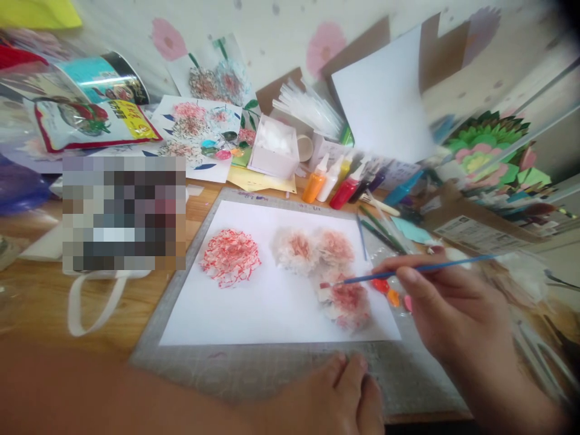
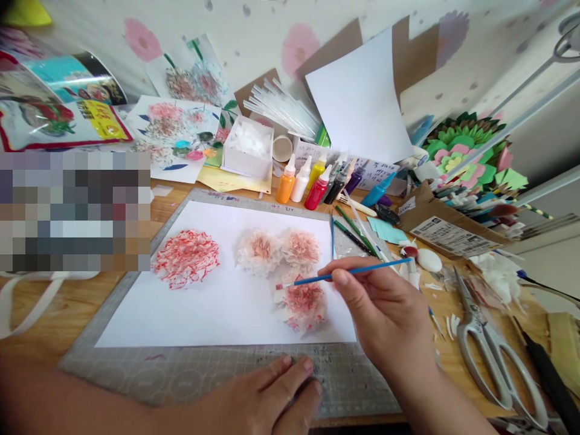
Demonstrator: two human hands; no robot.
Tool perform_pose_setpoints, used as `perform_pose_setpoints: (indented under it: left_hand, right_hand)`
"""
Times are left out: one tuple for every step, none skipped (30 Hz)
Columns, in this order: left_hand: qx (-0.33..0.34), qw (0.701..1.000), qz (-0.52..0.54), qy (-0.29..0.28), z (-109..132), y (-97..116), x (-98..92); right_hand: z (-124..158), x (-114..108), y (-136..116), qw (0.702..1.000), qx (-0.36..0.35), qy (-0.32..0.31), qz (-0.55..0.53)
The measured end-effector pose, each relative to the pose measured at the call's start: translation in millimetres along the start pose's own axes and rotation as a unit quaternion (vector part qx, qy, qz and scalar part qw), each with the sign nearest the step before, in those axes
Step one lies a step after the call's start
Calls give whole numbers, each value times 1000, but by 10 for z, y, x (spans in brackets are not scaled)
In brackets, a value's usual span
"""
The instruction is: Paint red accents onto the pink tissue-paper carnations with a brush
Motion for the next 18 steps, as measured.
perform_pose_setpoints:
  left_hand:
    - [-1,1000,-4,1,-9,-3,-10]
    - [-1,1000,-10,-1,-20,-6,-19]
    - [-1,1000,-16,-6,-33,-8,-22]
    - [2,1000,-22,-13,-46,-6,-24]
    - [8,999,-25,-19,-60,5,-28]
    - [13,999,-27,-23,-74,12,-35]
    - [17,999,-29,-27,-85,20,-38]
    - [19,999,-30,-31,-95,23,-40]
    - [18,999,-29,-32,-103,21,-44]
    - [13,999,-29,-32,-108,11,-47]
    - [9,999,-28,-35,-109,4,-42]
    - [10,999,-26,-39,-107,6,-33]
    - [12,999,-25,-42,-104,11,-23]
    - [17,998,-27,-45,-99,20,-13]
    - [20,998,-29,-45,-96,25,-9]
    - [21,998,-33,-40,-96,27,-16]
    - [16,999,-36,-27,-101,17,-41]
    - [8,999,-38,-13,-108,3,-70]
  right_hand:
    - [9,22,-5,1000,-3,-13,1]
    - [20,39,3,1000,1,-23,-2]
    - [28,41,16,1000,7,-25,-14]
    - [34,32,31,999,15,-20,-37]
    - [37,21,44,998,23,-13,-65]
    - [39,15,54,996,29,-7,-88]
    - [38,15,61,995,32,-3,-98]
    - [36,18,60,995,32,-2,-96]
    - [32,29,56,996,30,-4,-84]
    - [28,46,53,997,29,-11,-65]
    - [23,57,49,998,28,-16,-48]
    - [16,60,47,999,30,-18,-38]
    - [8,49,43,999,31,-13,-37]
    - [0,30,41,999,33,-4,-42]
    - [-6,8,48,998,40,8,-54]
    - [-10,-14,59,996,49,22,-68]
    - [-9,-27,76,994,59,35,-81]
    - [-6,-21,95,993,71,41,-85]
Point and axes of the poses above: each hand's wrist, its own z-axis away from the middle knuckle, its own x-axis out of the palm, y = z × x, the point moved 10 cm from there along -z, towards the middle knuckle, and after that the axes turned 6 degrees about y, right-handed, at the moved point
